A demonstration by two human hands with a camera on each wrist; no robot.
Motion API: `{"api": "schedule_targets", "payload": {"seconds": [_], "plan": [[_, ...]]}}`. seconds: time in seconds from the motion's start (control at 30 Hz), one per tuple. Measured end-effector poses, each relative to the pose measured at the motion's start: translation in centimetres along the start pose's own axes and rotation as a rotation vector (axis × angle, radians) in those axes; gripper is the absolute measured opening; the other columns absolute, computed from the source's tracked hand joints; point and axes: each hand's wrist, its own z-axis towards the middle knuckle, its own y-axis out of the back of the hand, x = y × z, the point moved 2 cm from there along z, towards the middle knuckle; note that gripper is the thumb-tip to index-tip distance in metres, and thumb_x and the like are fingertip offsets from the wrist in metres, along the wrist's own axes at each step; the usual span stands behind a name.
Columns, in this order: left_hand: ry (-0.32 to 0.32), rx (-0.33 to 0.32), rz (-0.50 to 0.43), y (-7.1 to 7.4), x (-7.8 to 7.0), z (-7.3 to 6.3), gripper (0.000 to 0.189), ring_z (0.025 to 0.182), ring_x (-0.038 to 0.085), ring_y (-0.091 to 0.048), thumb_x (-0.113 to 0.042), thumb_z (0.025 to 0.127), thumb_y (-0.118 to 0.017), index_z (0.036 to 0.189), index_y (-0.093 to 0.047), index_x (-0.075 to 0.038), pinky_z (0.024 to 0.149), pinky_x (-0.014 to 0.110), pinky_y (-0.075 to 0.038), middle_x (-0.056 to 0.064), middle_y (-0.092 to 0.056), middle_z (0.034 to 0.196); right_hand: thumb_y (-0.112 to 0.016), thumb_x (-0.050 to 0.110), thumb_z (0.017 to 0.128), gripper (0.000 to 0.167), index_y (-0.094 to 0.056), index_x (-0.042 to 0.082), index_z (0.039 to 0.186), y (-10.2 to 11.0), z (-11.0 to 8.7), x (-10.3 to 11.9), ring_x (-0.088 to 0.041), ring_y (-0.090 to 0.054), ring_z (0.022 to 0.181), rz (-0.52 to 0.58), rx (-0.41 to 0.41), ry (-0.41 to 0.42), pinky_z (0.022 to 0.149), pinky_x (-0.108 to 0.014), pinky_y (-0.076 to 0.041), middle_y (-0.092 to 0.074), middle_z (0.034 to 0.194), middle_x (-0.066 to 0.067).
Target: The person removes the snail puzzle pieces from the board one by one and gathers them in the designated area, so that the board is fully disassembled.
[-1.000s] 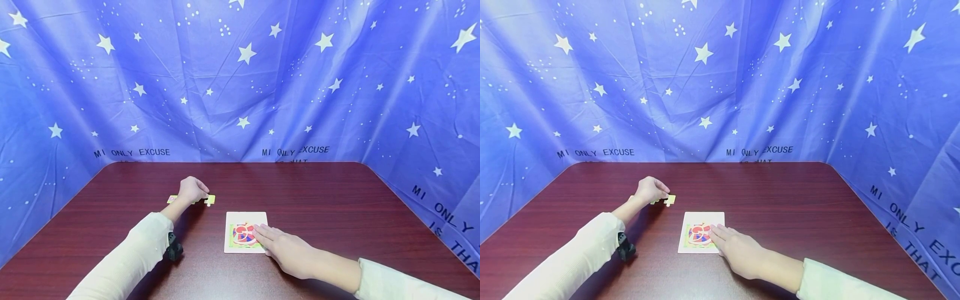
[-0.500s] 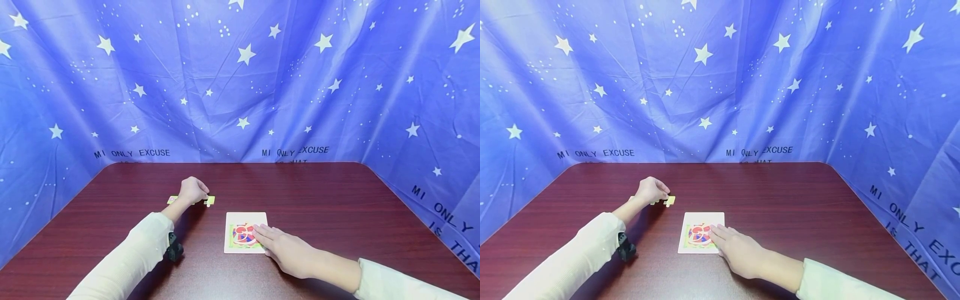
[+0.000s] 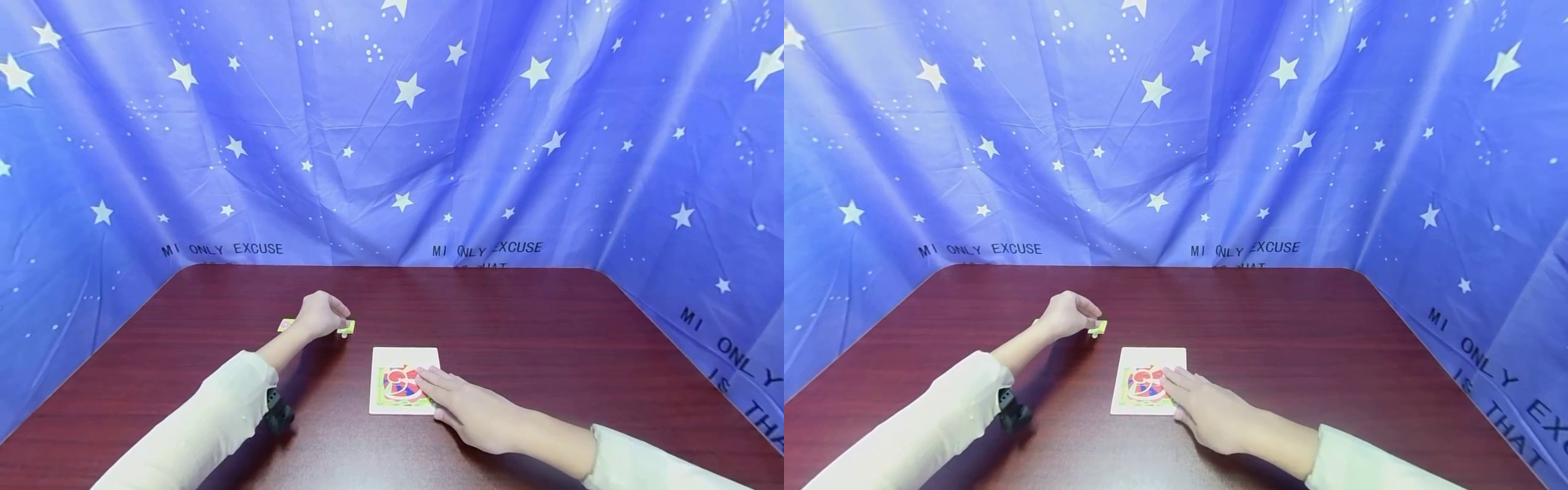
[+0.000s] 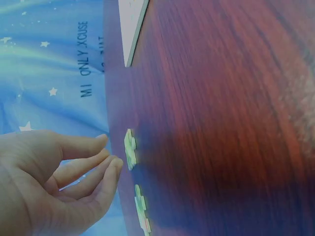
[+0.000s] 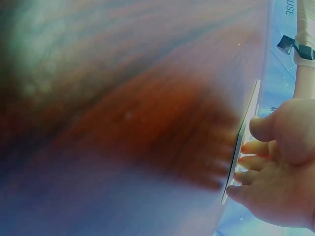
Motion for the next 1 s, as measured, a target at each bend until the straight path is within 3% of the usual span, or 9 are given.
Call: {"api": "schedule_targets", "payload": {"seconds": [0.2, 0.37, 0.5, 0.63, 0.83, 1.0], "plan": [[-0.026, 0.036, -0.054, -0.5, -0.9, -1.0, 0.011, 0.070, 0.011, -0.067, -0.008, 0.075, -0.074, 0.086, -0.076, -0.006, 0.069, 0.026, -0.052, 0.006, -0.076, 0.078, -0.052, 0.026, 0.098, 0.055, -0.037, 0.009, 0.148, 0.0, -0.2, 0.2, -0.028, -0.037, 0.142, 0.005, -0.014, -0.020, 0.112, -0.047, -0.037, -0.035, 0.156, -0.008], [-0.042, 0.057, -0.059, -1.2, -1.7, -2.2, 0.011, 0.076, 0.011, -0.067, -0.010, 0.075, -0.077, 0.086, -0.076, -0.009, 0.078, 0.030, -0.052, 0.002, -0.076, 0.079, -0.052, 0.025, 0.098, 0.053, -0.039, 0.008, 0.147, 0.0, -0.1, 0.3, -0.028, -0.039, 0.141, -0.011, -0.030, 0.000, 0.112, -0.047, -0.037, -0.037, 0.155, -0.008], [-0.081, 0.085, -0.073, -1.8, -2.2, -3.0, 0.010, 0.076, 0.010, -0.068, -0.009, 0.075, -0.078, 0.084, -0.076, -0.010, 0.076, 0.029, -0.051, 0.001, -0.076, 0.078, -0.051, 0.022, 0.098, 0.052, -0.039, 0.007, 0.146, -0.1, 0.1, 0.5, -0.027, -0.039, 0.141, -0.032, -0.030, 0.026, 0.113, -0.047, -0.036, -0.038, 0.154, -0.010], [-0.147, 0.136, -0.092, -2.3, -2.3, -3.8, 0.010, 0.076, 0.010, -0.069, -0.008, 0.075, -0.078, 0.084, -0.075, -0.008, 0.071, 0.025, -0.051, 0.002, -0.076, 0.079, -0.051, 0.022, 0.099, 0.051, -0.039, 0.008, 0.146, -0.2, 0.5, 0.7, -0.028, -0.040, 0.140, -0.066, -0.040, 0.062, 0.112, -0.045, -0.038, -0.040, 0.153, -0.010], [-0.294, 0.221, -0.099, -2.6, -2.8, -4.7, 0.010, 0.077, 0.015, -0.072, -0.006, 0.076, -0.076, 0.086, -0.074, -0.004, 0.067, 0.022, -0.054, 0.007, -0.076, 0.082, -0.049, 0.019, 0.099, 0.048, -0.041, 0.011, 0.145, 0.0, 1.2, 0.9, -0.028, -0.042, 0.139, -0.074, -0.046, 0.096, 0.110, -0.043, -0.040, -0.043, 0.151, -0.007], [-0.341, 0.277, -0.095, -2.8, -3.0, -5.3, 0.012, 0.078, 0.014, -0.070, -0.005, 0.077, -0.075, 0.089, -0.073, -0.002, 0.066, 0.019, -0.053, 0.008, -0.075, 0.084, -0.049, 0.018, 0.099, 0.048, -0.041, 0.012, 0.146, -0.1, 1.4, 1.0, -0.028, -0.041, 0.139, -0.047, -0.018, 0.072, 0.110, -0.044, -0.040, -0.042, 0.152, -0.007]]}}
